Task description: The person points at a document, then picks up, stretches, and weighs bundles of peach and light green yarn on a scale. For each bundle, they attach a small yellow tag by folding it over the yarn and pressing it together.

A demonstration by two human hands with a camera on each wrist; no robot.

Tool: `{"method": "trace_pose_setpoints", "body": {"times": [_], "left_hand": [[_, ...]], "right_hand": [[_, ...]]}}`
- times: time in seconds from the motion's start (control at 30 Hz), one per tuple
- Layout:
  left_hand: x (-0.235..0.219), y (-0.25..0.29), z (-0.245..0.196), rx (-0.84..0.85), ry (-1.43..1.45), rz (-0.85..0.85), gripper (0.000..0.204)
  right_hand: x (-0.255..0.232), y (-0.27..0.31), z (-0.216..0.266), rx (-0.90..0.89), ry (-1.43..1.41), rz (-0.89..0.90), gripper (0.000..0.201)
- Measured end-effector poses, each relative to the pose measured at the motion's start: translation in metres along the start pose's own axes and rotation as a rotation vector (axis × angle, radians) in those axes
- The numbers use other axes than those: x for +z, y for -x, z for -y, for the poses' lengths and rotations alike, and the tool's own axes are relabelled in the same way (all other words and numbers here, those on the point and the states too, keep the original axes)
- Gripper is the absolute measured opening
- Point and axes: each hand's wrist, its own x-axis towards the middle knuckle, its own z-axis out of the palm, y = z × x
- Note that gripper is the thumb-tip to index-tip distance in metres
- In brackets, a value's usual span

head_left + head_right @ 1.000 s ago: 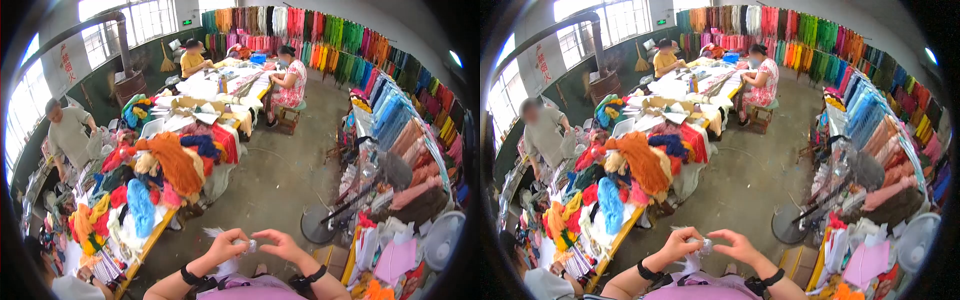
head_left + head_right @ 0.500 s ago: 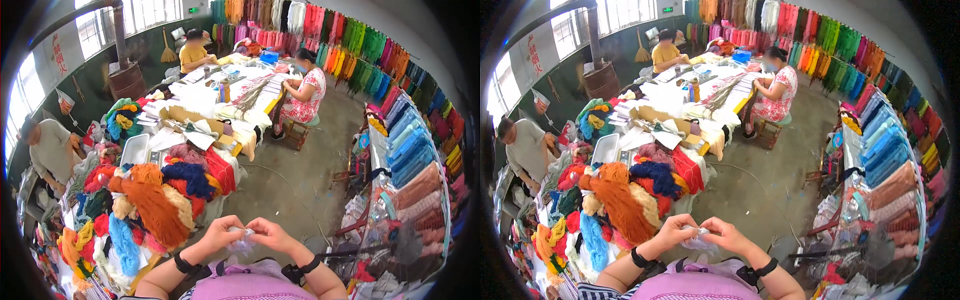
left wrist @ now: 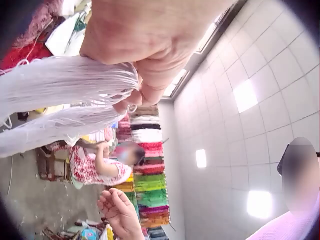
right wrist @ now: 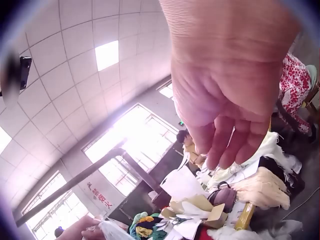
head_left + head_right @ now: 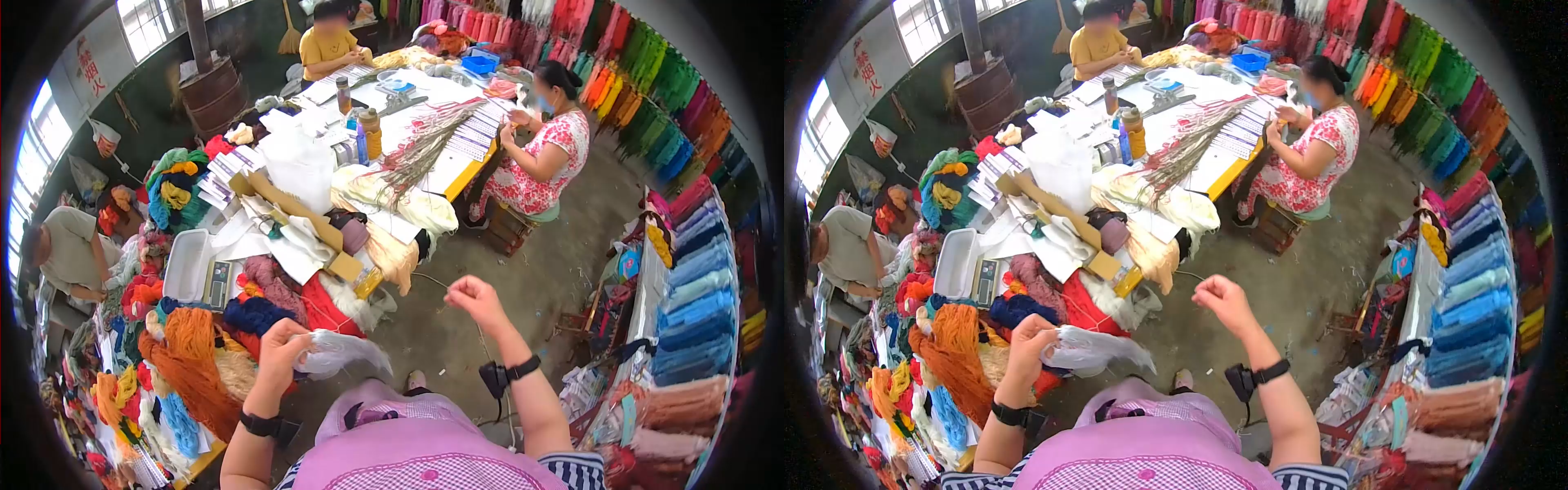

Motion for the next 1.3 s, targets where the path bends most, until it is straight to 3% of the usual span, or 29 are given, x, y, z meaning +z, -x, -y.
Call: {"method": "trace_pose_setpoints", "body": {"times": [0.17,0.23,0.37,0.47,0.6,0.7,0.9,0.93,1.0,1.1,1.3], "left_hand": [[0.005,-0.05,-0.009,-0.006,0.057,-0.234,0.006],[0.0,-0.079,-0.002,0.02,0.066,-0.29,0.006],[-0.003,-0.132,0.003,0.039,0.058,-0.392,0.005],[0.003,-0.158,0.003,-0.022,0.042,-0.467,0.006],[0.014,-0.18,0.018,-0.131,0.023,-0.628,0.006],[0.031,-0.189,0.03,-0.186,0.027,-0.817,0.007],[0.083,-0.205,0.048,-0.245,0.14,-1.227,0.01],[0.092,-0.205,0.051,-0.231,0.188,-1.268,0.01],[0.108,-0.21,0.054,-0.234,0.214,-1.384,0.011],[0.126,-0.212,0.057,-0.238,0.209,-1.465,0.011],[0.144,-0.233,0.052,-0.317,0.189,-1.529,0.011]], "right_hand": [[-0.037,-0.154,0.01,-0.009,0.066,0.042,0.009],[-0.046,-0.219,0.003,-0.098,0.148,0.059,0.012],[-0.064,-0.329,0.01,-0.082,0.238,0.06,0.016],[-0.07,-0.412,0.026,-0.011,0.155,0.073,0.017],[-0.081,-0.54,0.013,0.013,0.202,0.069,0.017],[-0.088,-0.648,-0.026,-0.029,0.246,0.137,0.021],[-0.062,-0.824,-0.072,-0.189,0.641,0.201,0.041],[-0.057,-0.84,-0.077,-0.184,0.643,0.231,0.041],[-0.04,-0.868,-0.085,-0.369,0.862,0.171,0.053],[-0.014,-0.898,-0.091,-0.39,0.983,0.161,0.064],[0.004,-0.912,-0.094,-0.362,1.078,0.234,0.054]]}}
